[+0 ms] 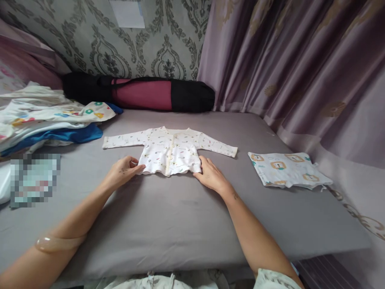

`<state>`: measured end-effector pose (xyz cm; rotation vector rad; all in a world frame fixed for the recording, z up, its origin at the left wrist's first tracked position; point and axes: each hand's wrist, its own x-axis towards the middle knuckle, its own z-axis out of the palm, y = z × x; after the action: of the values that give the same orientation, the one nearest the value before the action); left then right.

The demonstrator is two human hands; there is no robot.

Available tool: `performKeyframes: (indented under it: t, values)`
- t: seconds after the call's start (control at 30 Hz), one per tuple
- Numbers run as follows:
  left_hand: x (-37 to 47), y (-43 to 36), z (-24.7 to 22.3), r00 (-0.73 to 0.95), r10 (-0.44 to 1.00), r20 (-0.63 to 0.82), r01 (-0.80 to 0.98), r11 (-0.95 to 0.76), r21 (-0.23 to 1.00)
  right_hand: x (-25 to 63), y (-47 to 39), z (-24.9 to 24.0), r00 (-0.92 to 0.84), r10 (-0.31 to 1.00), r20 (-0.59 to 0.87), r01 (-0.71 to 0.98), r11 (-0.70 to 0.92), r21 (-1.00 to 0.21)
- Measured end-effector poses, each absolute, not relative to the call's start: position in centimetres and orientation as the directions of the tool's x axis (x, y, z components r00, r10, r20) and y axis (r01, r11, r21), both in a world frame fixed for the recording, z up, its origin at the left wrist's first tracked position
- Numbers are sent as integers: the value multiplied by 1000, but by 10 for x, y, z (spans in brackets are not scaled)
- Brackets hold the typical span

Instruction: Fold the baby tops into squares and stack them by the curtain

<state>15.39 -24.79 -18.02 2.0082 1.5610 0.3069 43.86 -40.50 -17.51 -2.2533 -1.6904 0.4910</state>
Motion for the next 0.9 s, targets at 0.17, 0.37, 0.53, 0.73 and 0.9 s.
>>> performKeyframes:
  t: [0.17, 0.37, 0.53, 0.73, 0.9]
  values:
    - [153, -247, -181, 326, 930, -170, 826, -193, 529, 431, -404, -183, 269, 963, -17, 915, -261, -309]
    - [149, -248, -180, 301, 943, -141, 761, -148, 631, 427, -405, -181, 210, 978, 11, 960, -204, -190]
    - [141, -243, -185, 328, 941, -82, 702, -186, 687, 435, -405, -173, 138, 989, 58, 986, -131, -103]
    - [134, -239, -193, 397, 917, -41, 761, -304, 573, 443, -409, -175, 64, 998, 18, 996, -63, -56]
    - [128, -238, -196, 488, 871, 62, 770, -462, 440, 441, -414, -166, 26, 998, 56, 999, -23, -48]
